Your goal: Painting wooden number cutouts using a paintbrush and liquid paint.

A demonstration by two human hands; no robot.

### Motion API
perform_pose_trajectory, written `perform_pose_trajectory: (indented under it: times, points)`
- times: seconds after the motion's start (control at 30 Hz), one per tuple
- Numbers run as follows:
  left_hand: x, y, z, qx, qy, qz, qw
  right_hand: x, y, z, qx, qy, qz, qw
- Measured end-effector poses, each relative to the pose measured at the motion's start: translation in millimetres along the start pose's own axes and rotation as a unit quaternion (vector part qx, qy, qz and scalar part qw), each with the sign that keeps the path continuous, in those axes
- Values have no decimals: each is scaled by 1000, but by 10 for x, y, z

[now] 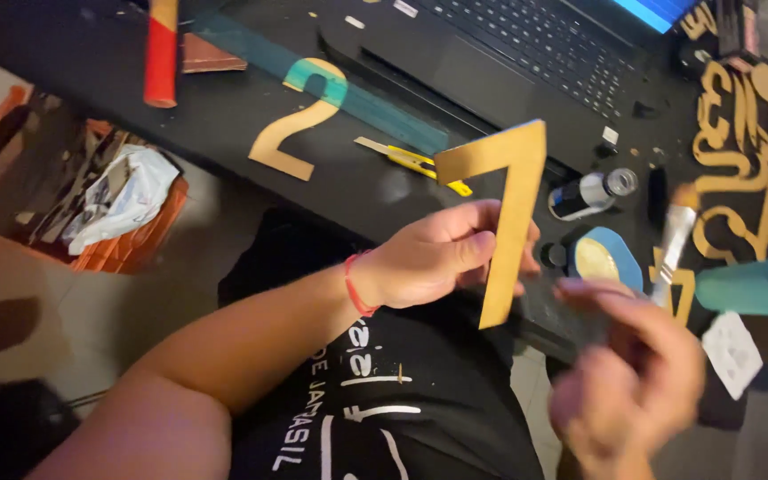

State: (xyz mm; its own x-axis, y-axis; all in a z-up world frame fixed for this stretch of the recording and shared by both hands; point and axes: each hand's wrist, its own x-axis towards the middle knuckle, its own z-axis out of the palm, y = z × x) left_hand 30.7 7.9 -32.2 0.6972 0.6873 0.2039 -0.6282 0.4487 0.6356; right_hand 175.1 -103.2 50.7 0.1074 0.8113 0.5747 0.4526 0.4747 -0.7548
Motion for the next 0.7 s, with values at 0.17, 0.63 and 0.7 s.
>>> perform_pose_trajectory:
  times: [0.17, 0.63, 0.7]
  points:
    - [-20, 71, 103, -134, -134, -18, 982, 83, -434, -43, -264, 0, -108, 958]
    - [131, -74, 213, -115, -117, 4, 986, 371, -549, 108, -146, -3, -27, 989]
    - [150, -66, 242, -130, -120, 6, 984, 394, -562, 138, -174, -10, -37, 984]
